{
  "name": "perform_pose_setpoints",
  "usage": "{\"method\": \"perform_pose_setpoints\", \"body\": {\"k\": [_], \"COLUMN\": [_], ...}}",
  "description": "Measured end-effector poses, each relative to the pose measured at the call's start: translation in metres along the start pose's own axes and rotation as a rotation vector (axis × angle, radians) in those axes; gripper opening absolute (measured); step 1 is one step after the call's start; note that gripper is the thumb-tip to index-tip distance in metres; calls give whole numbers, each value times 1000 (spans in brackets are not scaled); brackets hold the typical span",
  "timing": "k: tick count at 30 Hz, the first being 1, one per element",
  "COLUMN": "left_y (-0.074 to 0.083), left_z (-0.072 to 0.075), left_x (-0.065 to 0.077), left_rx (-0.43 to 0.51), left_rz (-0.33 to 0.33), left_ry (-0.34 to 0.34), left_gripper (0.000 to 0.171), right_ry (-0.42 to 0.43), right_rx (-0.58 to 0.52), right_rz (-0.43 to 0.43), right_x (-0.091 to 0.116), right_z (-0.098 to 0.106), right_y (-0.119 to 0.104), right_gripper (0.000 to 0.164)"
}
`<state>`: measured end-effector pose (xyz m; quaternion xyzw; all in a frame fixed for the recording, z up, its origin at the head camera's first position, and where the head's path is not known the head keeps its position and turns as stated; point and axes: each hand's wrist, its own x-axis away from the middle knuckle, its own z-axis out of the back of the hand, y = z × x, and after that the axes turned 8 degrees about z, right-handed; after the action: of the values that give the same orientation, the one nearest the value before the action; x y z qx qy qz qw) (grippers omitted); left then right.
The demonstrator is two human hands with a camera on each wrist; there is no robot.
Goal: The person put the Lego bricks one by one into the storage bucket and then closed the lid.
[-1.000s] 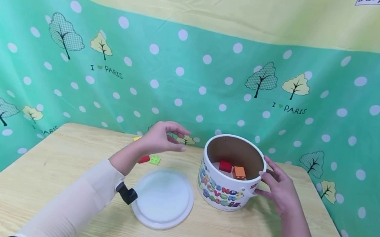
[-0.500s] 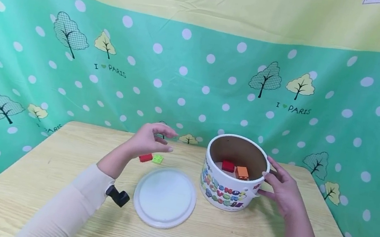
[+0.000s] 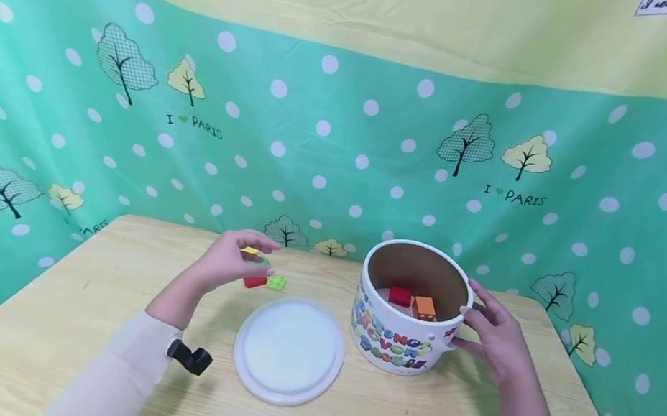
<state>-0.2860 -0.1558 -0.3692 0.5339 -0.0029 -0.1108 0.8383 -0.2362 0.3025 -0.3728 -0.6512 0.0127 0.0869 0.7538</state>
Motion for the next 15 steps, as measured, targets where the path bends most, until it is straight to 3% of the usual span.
{"method": "perform_pose_setpoints", "body": {"k": [7,15], "left_y": [-28,-54], "left_z": [12,29], "left_x": [8,11], "left_rx": [11,37], "left_rz": [75,162], "left_ry": [39,116], "left_gripper": [43,50], "right_ry": [12,1], "right_rx": [39,-7], "right_rz": [-21,-1], "right_x": [2,1], "right_z": [-4,0], "right_y": [2,1], "right_gripper": [66,65]}}
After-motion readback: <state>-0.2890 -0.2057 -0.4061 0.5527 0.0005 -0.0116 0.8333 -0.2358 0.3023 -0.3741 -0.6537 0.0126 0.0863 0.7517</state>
